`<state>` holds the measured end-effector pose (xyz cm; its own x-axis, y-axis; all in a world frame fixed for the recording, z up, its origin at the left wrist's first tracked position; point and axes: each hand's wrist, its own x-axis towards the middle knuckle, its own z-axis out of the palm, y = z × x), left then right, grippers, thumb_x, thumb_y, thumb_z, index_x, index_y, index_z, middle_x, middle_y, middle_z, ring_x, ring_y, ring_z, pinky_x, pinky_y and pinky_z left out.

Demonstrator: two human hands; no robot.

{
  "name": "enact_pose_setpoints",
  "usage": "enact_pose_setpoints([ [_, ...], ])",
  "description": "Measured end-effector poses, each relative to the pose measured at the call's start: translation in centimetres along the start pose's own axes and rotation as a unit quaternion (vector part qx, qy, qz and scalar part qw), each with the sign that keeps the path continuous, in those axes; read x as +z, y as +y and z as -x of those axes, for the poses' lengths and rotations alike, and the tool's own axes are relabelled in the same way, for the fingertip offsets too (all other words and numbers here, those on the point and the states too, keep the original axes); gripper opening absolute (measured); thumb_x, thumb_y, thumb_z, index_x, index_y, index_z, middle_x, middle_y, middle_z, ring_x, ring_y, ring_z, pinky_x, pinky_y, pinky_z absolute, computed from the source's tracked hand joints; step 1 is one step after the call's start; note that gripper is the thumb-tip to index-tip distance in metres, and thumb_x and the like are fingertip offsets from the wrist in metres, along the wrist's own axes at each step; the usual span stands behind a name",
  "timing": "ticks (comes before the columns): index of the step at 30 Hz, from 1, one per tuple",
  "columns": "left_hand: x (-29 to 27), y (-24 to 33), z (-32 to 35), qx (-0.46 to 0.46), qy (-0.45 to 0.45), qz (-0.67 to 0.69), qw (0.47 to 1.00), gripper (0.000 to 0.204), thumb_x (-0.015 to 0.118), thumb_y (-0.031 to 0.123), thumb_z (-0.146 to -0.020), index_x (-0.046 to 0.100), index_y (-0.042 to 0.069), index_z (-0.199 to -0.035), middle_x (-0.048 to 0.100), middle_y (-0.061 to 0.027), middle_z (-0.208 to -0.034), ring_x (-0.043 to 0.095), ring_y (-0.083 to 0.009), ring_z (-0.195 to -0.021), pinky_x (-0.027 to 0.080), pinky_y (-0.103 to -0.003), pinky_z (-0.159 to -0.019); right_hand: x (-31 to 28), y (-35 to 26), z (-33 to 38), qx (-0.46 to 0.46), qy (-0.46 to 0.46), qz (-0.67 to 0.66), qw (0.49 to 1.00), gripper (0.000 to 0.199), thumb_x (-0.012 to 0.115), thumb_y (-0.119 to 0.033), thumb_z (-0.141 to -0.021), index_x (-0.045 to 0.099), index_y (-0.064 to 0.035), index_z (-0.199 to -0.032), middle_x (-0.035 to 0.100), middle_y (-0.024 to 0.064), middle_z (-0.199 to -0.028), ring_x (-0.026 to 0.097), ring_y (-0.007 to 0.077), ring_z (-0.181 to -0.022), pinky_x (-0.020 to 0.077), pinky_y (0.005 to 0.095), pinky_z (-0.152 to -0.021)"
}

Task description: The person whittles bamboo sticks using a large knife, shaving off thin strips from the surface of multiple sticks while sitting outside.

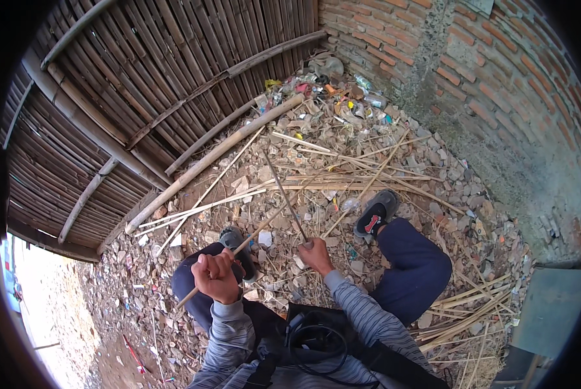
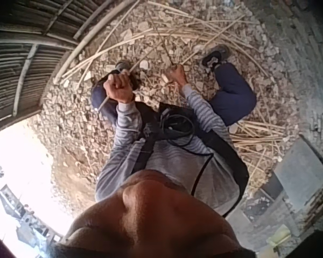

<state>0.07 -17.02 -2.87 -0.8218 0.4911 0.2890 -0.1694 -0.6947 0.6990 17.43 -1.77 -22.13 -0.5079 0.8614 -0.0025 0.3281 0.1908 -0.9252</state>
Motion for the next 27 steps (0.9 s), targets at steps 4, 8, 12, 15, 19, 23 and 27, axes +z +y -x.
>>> enact_pose_setpoints([
  [4, 2.1, 0.8, 0.5, 0.038, -0.094, -0.037, 0.994, 0.052, 0.041, 0.021, -0.103, 0.023, 0.015, -0.055, 0.019, 0.0014, -0.045, 0.017, -0.0131, -0.039, 0.031, -0.037, -0.049, -2.1, 0.8, -0.6, 0.131, 0.057, 0.067, 0.987, 0.031, 0.074, -0.022, -0.084, 0.064, 0.0068, -0.076, 0.061, 0.0178, -0.063, 0.056, 0.0307, -0.058, 0.0477, 0.0427, -0.063],
  [8, 2.4, 1.2, 0.0, 0.030, -0.113, -0.057, 0.991, 0.051, 0.052, 0.017, -0.094, 0.028, 0.007, -0.049, 0.031, -0.0025, -0.043, 0.023, -0.0149, -0.038, 0.028, -0.037, -0.049, -2.7, -2.3, 0.8, 0.063, 0.012, 0.029, 0.998, 0.034, 0.075, -0.021, -0.086, 0.058, 0.0051, -0.071, 0.052, 0.0143, -0.058, 0.050, 0.0228, -0.055, 0.0451, 0.0425, -0.060],
  [12, 3.2, 1.0, 0.4, 0.049, -0.202, -0.072, 0.976, 0.049, 0.052, 0.015, -0.089, 0.024, 0.007, -0.050, 0.025, -0.0031, -0.042, 0.019, -0.0157, -0.037, 0.028, -0.038, -0.046, -3.0, -8.7, 2.3, -0.068, -0.074, 0.054, 0.994, 0.024, 0.076, -0.016, -0.084, 0.065, 0.0042, -0.077, 0.051, 0.0148, -0.057, 0.047, 0.0237, -0.050, 0.0412, 0.0398, -0.054],
  [15, 3.4, 1.2, 0.5, 0.040, -0.216, -0.068, 0.973, 0.050, 0.053, 0.016, -0.090, 0.025, 0.007, -0.050, 0.027, -0.0032, -0.043, 0.019, -0.0158, -0.038, 0.027, -0.038, -0.046, -2.8, -10.3, 1.7, -0.090, -0.128, 0.027, 0.987, 0.025, 0.071, -0.016, -0.086, 0.064, 0.0044, -0.075, 0.052, 0.0130, -0.055, 0.043, 0.0214, -0.049, 0.0409, 0.0383, -0.053],
  [19, 3.4, 0.8, 0.6, 0.026, -0.220, -0.077, 0.972, 0.051, 0.053, 0.016, -0.095, 0.027, 0.005, -0.052, 0.029, -0.0031, -0.044, 0.021, -0.0167, -0.039, 0.027, -0.038, -0.047, -1.6, -0.3, -1.4, 0.085, -0.060, -0.020, 0.994, 0.031, 0.072, -0.023, -0.086, 0.061, 0.0037, -0.072, 0.056, 0.0048, -0.058, 0.048, 0.0125, -0.057, 0.0421, 0.0370, -0.055],
  [23, 3.6, 0.7, 1.3, 0.030, -0.205, -0.075, 0.975, 0.051, 0.051, 0.015, -0.097, 0.029, 0.004, -0.053, 0.031, -0.0026, -0.045, 0.022, -0.0159, -0.040, 0.028, -0.037, -0.049, -2.5, 0.2, -2.7, 0.091, -0.026, -0.001, 0.996, 0.034, 0.073, -0.024, -0.085, 0.062, 0.0061, -0.073, 0.058, 0.0112, -0.059, 0.054, 0.0193, -0.057, 0.0469, 0.0402, -0.061],
  [27, 3.3, -0.1, 0.9, 0.048, -0.131, -0.071, 0.988, 0.053, 0.046, 0.016, -0.101, 0.026, 0.009, -0.053, 0.026, -0.0009, -0.044, 0.021, -0.0141, -0.039, 0.031, -0.038, -0.048, -0.9, -4.8, -1.7, 0.048, -0.036, -0.072, 0.996, 0.026, 0.071, -0.015, -0.086, 0.058, 0.0024, -0.071, 0.052, 0.0056, -0.057, 0.042, 0.0108, -0.058, 0.0385, 0.0367, -0.054],
])
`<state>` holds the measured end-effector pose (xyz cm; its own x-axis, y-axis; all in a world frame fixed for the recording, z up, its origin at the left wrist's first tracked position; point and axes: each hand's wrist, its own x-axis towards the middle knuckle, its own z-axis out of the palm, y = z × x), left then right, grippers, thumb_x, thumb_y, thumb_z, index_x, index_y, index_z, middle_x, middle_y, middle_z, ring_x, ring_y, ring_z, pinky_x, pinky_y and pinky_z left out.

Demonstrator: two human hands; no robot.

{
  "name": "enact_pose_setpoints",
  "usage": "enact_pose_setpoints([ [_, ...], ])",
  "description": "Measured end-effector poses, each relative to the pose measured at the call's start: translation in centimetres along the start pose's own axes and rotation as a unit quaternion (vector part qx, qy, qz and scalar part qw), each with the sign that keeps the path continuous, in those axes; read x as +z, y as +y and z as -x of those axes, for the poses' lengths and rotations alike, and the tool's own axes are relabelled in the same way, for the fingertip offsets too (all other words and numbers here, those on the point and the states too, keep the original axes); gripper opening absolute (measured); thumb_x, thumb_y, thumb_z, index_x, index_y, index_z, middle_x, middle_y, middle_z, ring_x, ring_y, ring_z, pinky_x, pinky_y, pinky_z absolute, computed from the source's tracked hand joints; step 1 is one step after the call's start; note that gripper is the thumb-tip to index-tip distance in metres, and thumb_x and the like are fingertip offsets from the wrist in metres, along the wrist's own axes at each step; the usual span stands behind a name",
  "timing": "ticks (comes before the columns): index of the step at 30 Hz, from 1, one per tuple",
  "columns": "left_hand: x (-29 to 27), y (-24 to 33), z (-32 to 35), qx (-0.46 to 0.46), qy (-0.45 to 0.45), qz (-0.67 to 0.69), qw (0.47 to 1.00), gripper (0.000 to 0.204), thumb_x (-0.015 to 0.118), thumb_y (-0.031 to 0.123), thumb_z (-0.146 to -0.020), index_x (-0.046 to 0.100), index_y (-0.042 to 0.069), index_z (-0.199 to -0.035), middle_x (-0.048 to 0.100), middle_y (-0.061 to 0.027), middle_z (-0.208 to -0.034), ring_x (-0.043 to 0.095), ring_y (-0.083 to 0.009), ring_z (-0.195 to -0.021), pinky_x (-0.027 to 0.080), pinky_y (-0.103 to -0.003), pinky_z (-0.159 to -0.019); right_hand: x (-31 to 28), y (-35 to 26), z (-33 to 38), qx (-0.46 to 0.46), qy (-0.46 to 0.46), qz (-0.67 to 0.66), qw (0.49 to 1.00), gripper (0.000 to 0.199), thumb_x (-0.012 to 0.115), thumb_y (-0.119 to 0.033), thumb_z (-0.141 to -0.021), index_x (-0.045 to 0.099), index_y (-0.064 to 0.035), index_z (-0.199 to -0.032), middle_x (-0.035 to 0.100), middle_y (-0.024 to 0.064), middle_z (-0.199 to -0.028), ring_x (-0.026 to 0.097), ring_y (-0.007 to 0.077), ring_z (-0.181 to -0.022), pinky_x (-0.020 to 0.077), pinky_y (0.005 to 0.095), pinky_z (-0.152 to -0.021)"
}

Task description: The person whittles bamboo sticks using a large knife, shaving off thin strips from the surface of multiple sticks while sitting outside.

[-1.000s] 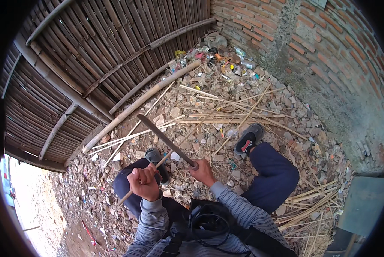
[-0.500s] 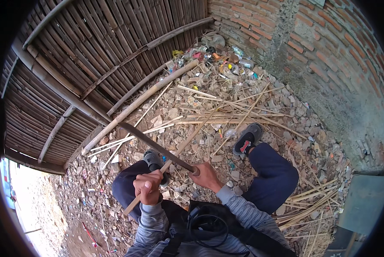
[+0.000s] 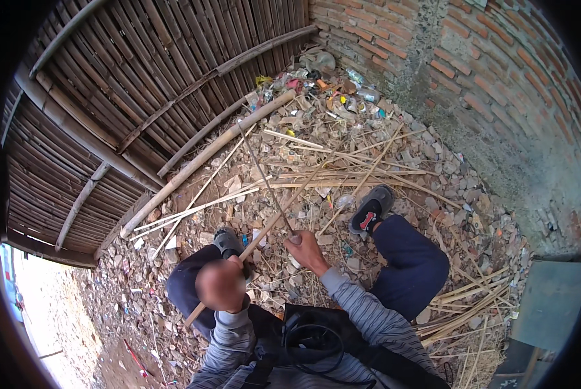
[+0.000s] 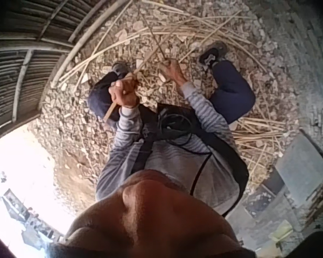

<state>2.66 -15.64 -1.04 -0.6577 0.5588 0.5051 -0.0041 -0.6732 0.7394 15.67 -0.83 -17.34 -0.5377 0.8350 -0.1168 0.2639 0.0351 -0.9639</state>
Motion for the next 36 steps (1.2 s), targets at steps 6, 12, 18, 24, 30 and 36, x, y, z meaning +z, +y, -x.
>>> enact_pose_setpoints([
  [6, -1.6, 0.2, 0.1, -0.012, 0.022, 0.007, 1.000, 0.049, 0.037, 0.018, -0.107, 0.024, 0.013, -0.060, 0.020, 0.0007, -0.046, 0.019, -0.0132, -0.039, 0.040, -0.040, -0.053, 1.7, -6.6, 3.1, -0.123, -0.100, 0.051, 0.986, 0.031, 0.072, -0.016, -0.087, 0.056, 0.0050, -0.070, 0.047, 0.0135, -0.055, 0.042, 0.0148, -0.053, 0.0366, 0.0384, -0.053],
  [12, -2.4, -1.2, -0.1, -0.051, 0.162, 0.087, 0.982, 0.048, 0.042, 0.015, -0.106, 0.025, 0.016, -0.061, 0.018, 0.0037, -0.050, 0.015, -0.0103, -0.041, 0.033, -0.037, -0.054, 1.8, 3.5, -0.4, -0.045, -0.005, 0.053, 0.998, 0.025, 0.072, -0.018, -0.087, 0.066, 0.0056, -0.079, 0.054, 0.0122, -0.057, 0.048, 0.0139, -0.056, 0.0425, 0.0362, -0.056],
  [18, -2.7, -0.4, -0.3, -0.023, 0.152, 0.074, 0.985, 0.048, 0.041, 0.016, -0.106, 0.025, 0.015, -0.061, 0.018, 0.0038, -0.050, 0.016, -0.0105, -0.041, 0.033, -0.038, -0.053, 3.3, -0.4, 1.6, -0.038, -0.017, 0.055, 0.998, 0.028, 0.075, -0.021, -0.084, 0.065, 0.0034, -0.076, 0.059, 0.0154, -0.059, 0.055, 0.0246, -0.053, 0.0463, 0.0413, -0.058],
  [24, -2.6, -0.4, 0.2, -0.029, 0.155, 0.081, 0.984, 0.048, 0.041, 0.016, -0.106, 0.025, 0.015, -0.061, 0.017, 0.0038, -0.050, 0.016, -0.0106, -0.041, 0.032, -0.038, -0.053, 3.2, -1.8, 2.3, -0.157, -0.031, 0.059, 0.985, 0.026, 0.072, -0.014, -0.084, 0.058, 0.0029, -0.070, 0.050, 0.0152, -0.054, 0.043, 0.0257, -0.047, 0.0384, 0.0408, -0.053],
  [30, -2.7, -0.5, 0.1, -0.024, 0.138, 0.066, 0.988, 0.048, 0.040, 0.015, -0.106, 0.024, 0.014, -0.061, 0.018, 0.0030, -0.050, 0.016, -0.0113, -0.041, 0.030, -0.037, -0.051, 0.6, 6.3, -0.9, 0.073, 0.017, 0.049, 0.996, 0.030, 0.074, -0.023, -0.085, 0.067, 0.0064, -0.080, 0.065, 0.0149, -0.063, 0.063, 0.0204, -0.059, 0.0497, 0.0398, -0.059],
  [36, -2.0, 0.1, -0.5, -0.002, 0.115, 0.057, 0.992, 0.052, 0.042, 0.014, -0.101, 0.022, 0.013, -0.053, 0.023, 0.0016, -0.044, 0.018, -0.0126, -0.038, 0.027, -0.037, -0.047, 0.9, 1.6, 2.0, -0.010, -0.015, 0.066, 0.998, 0.035, 0.075, -0.021, -0.084, 0.056, 0.0037, -0.068, 0.054, 0.0130, -0.056, 0.056, 0.0204, -0.054, 0.0439, 0.0425, -0.056],
])
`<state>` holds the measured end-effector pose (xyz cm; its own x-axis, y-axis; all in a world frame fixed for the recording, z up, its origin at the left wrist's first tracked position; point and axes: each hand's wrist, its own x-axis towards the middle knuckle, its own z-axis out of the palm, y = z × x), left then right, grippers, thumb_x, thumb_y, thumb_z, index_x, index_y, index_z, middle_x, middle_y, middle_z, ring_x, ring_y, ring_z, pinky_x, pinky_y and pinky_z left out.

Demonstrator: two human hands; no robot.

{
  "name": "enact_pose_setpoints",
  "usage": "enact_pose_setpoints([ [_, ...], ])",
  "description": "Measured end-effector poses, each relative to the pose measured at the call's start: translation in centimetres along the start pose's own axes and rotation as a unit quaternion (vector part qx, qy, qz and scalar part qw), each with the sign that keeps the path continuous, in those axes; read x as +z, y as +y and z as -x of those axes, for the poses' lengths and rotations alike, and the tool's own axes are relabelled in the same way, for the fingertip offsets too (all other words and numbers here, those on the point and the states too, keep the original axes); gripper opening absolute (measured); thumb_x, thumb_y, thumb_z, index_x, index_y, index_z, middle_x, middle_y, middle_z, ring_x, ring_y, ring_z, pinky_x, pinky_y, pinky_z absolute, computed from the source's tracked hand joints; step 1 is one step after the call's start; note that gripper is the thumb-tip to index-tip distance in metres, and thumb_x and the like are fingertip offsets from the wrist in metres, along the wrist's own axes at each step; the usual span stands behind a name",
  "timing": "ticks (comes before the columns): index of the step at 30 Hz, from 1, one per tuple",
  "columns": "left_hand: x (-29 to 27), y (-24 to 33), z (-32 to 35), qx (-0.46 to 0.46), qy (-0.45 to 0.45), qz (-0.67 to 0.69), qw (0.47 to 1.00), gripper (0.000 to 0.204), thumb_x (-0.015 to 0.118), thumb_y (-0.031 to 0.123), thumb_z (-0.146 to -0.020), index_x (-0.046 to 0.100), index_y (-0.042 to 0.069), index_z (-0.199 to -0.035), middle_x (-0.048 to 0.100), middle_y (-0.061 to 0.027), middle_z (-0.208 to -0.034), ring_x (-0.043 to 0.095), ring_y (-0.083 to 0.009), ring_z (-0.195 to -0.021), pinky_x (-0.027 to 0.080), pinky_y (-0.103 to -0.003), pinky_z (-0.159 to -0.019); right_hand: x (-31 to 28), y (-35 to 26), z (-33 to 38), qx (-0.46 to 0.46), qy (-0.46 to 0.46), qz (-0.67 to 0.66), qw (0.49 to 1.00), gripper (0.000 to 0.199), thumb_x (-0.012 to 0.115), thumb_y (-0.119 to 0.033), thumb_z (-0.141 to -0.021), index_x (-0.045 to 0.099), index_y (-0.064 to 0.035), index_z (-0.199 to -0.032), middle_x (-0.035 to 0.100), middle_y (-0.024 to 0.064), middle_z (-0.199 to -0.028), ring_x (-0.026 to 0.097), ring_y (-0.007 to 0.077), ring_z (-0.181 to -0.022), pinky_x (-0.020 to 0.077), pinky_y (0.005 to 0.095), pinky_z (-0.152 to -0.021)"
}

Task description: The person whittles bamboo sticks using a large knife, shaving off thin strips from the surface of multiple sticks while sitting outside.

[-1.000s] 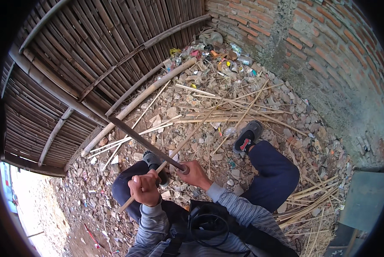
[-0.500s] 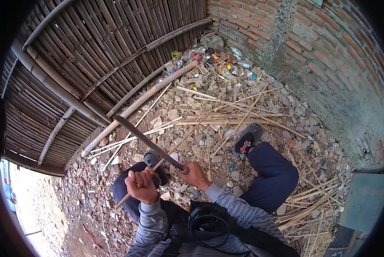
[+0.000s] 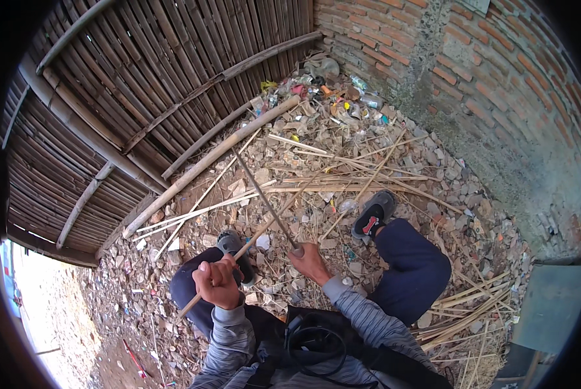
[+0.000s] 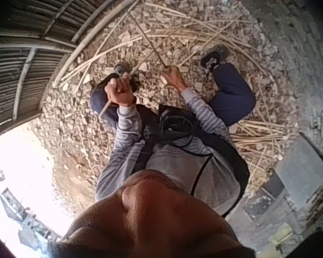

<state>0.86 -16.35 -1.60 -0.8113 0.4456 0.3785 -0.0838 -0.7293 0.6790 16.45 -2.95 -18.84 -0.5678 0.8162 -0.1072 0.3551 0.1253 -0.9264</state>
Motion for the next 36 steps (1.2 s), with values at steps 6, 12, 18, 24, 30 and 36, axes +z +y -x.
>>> enact_pose_setpoints([
  [6, 0.1, 0.4, 0.1, -0.016, -0.072, -0.026, 0.997, 0.055, 0.048, 0.017, -0.098, 0.023, 0.010, -0.049, 0.028, -0.0012, -0.042, 0.020, -0.0136, -0.038, 0.026, -0.036, -0.046, -1.4, -1.2, 0.2, -0.062, -0.043, 0.063, 0.995, 0.030, 0.074, -0.019, -0.082, 0.060, 0.0052, -0.070, 0.057, 0.0157, -0.058, 0.055, 0.0275, -0.053, 0.0440, 0.0447, -0.058],
  [12, 0.8, -0.1, 1.2, 0.003, -0.136, -0.051, 0.989, 0.054, 0.047, 0.014, -0.098, 0.024, 0.010, -0.049, 0.027, -0.0004, -0.042, 0.022, -0.0133, -0.036, 0.027, -0.035, -0.043, -4.8, 4.7, -3.0, 0.069, 0.024, 0.060, 0.996, 0.036, 0.074, -0.024, -0.083, 0.063, 0.0084, -0.073, 0.059, 0.0140, -0.061, 0.055, 0.0235, -0.058, 0.0482, 0.0420, -0.063],
  [18, 1.3, -0.1, 0.2, 0.027, -0.116, -0.043, 0.992, 0.051, 0.044, 0.015, -0.099, 0.024, 0.010, -0.052, 0.025, -0.0009, -0.042, 0.022, -0.0136, -0.035, 0.028, -0.035, -0.042, -2.7, -2.8, -0.9, -0.039, -0.027, 0.049, 0.998, 0.033, 0.075, -0.022, -0.083, 0.060, 0.0058, -0.072, 0.052, 0.0172, -0.057, 0.049, 0.0257, -0.052, 0.0427, 0.0421, -0.057],
  [24, -0.8, -0.6, 0.1, -0.031, 0.036, 0.009, 0.999, 0.050, 0.044, 0.014, -0.103, 0.022, 0.013, -0.058, 0.018, 0.0028, -0.047, 0.016, -0.0116, -0.038, 0.027, -0.036, -0.047, 0.1, -0.7, -1.7, -0.096, -0.048, 0.046, 0.993, 0.032, 0.075, -0.022, -0.084, 0.062, 0.0038, -0.072, 0.054, 0.0196, -0.057, 0.049, 0.0319, -0.051, 0.0417, 0.0442, -0.055],
  [30, -2.0, -0.6, -0.3, -0.051, 0.046, 0.019, 0.997, 0.049, 0.043, 0.015, -0.104, 0.024, 0.014, -0.059, 0.019, 0.0031, -0.047, 0.017, -0.0110, -0.038, 0.028, -0.036, -0.048, 1.5, 2.9, -2.9, -0.041, 0.001, -0.011, 0.999, 0.035, 0.077, -0.024, -0.084, 0.062, 0.0040, -0.070, 0.056, 0.0135, -0.056, 0.052, 0.0221, -0.052, 0.0431, 0.0425, -0.055],
  [36, -1.6, 0.1, -0.2, -0.024, 0.027, 0.006, 0.999, 0.049, 0.042, 0.015, -0.105, 0.025, 0.015, -0.059, 0.019, 0.0033, -0.047, 0.016, -0.0107, -0.038, 0.029, -0.036, -0.049, 1.6, -5.5, 0.4, -0.125, -0.057, 0.003, 0.990, 0.030, 0.075, -0.018, -0.083, 0.057, 0.0040, -0.071, 0.045, 0.0170, -0.055, 0.046, 0.0212, -0.051, 0.0397, 0.0417, -0.055],
])
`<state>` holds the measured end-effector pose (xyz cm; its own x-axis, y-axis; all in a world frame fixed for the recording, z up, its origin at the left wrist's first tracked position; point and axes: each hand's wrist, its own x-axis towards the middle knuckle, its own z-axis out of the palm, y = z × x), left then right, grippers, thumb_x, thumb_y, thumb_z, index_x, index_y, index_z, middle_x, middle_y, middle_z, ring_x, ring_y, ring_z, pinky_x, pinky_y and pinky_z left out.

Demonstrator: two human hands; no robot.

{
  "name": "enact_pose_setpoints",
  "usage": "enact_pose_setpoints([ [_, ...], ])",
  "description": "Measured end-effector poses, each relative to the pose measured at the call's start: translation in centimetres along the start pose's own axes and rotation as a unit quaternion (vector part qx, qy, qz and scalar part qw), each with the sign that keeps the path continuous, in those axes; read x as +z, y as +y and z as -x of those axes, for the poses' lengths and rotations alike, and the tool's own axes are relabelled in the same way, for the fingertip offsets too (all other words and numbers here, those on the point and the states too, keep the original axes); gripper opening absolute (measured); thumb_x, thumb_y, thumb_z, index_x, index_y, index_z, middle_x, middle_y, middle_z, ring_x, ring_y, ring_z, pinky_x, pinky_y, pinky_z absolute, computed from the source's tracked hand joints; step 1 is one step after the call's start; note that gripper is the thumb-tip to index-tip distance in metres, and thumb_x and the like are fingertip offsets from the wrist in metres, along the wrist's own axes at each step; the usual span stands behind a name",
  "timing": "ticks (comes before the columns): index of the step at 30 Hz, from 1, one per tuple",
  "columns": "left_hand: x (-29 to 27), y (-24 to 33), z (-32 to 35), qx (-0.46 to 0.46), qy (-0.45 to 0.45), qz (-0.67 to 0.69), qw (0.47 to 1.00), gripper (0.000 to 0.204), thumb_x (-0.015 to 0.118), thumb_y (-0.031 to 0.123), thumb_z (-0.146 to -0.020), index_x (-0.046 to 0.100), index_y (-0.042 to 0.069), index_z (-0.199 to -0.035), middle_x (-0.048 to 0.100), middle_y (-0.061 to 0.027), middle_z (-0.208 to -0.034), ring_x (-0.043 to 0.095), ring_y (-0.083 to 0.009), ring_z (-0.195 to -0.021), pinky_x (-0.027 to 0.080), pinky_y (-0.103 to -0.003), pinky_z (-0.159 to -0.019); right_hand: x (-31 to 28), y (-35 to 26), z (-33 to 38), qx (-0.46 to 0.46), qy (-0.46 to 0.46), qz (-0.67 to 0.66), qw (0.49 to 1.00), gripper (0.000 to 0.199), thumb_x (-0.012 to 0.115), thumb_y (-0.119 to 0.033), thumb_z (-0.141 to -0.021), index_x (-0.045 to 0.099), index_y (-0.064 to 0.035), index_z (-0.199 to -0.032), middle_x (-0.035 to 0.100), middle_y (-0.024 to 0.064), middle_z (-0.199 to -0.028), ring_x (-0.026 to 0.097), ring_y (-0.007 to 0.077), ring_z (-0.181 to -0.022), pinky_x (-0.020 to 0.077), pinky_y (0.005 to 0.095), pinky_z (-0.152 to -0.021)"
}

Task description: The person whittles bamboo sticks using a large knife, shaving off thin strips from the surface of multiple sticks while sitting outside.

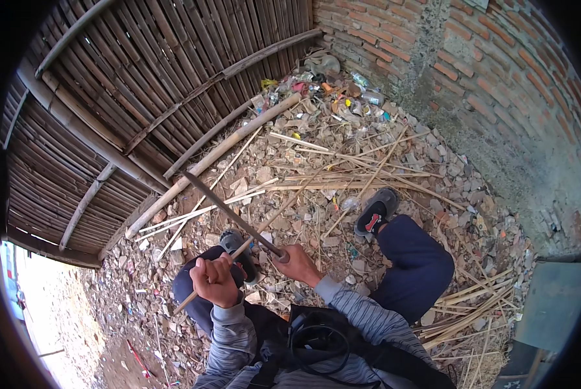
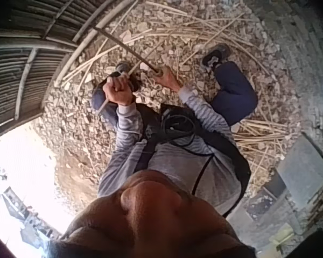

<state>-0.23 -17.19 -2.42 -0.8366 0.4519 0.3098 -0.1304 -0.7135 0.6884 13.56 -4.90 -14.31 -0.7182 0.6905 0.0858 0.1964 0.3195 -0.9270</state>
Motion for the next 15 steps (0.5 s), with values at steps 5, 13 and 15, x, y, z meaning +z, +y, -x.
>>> enact_pose_setpoints([
  [5, -0.6, -0.4, -0.1, -0.019, 0.019, 0.019, 0.999, 0.049, 0.042, 0.014, -0.104, 0.024, 0.015, -0.059, 0.019, 0.0033, -0.047, 0.016, -0.0106, -0.038, 0.031, -0.037, -0.051, 0.8, 5.8, -0.3, -0.057, -0.002, 0.018, 0.998, 0.033, 0.076, -0.019, -0.083, 0.057, 0.0025, -0.069, 0.044, 0.0138, -0.053, 0.049, 0.0201, -0.050, 0.0389, 0.0402, -0.054],
  [13, 0.5, -0.7, 0.1, 0.016, -0.060, -0.023, 0.998, 0.048, 0.038, 0.016, -0.106, 0.024, 0.016, -0.061, 0.018, 0.0032, -0.049, 0.015, -0.0109, -0.040, 0.035, -0.038, -0.053, -0.8, 6.2, 1.1, 0.135, 0.051, -0.034, 0.989, 0.031, 0.074, -0.022, -0.086, 0.065, 0.0068, -0.080, 0.053, 0.0124, -0.057, 0.049, 0.0175, -0.054, 0.0430, 0.0405, -0.057],
  [15, 1.4, -0.9, 0.4, 0.032, -0.043, -0.017, 0.998, 0.054, 0.047, 0.013, -0.100, 0.022, 0.012, -0.052, 0.022, 0.0018, -0.044, 0.017, -0.0124, -0.038, 0.026, -0.037, -0.046, -2.2, 2.5, 1.5, 0.079, -0.009, 0.020, 0.997, 0.029, 0.073, -0.021, -0.085, 0.064, 0.0059, -0.078, 0.050, 0.0153, -0.055, 0.047, 0.0211, -0.051, 0.0410, 0.0432, -0.055],
])
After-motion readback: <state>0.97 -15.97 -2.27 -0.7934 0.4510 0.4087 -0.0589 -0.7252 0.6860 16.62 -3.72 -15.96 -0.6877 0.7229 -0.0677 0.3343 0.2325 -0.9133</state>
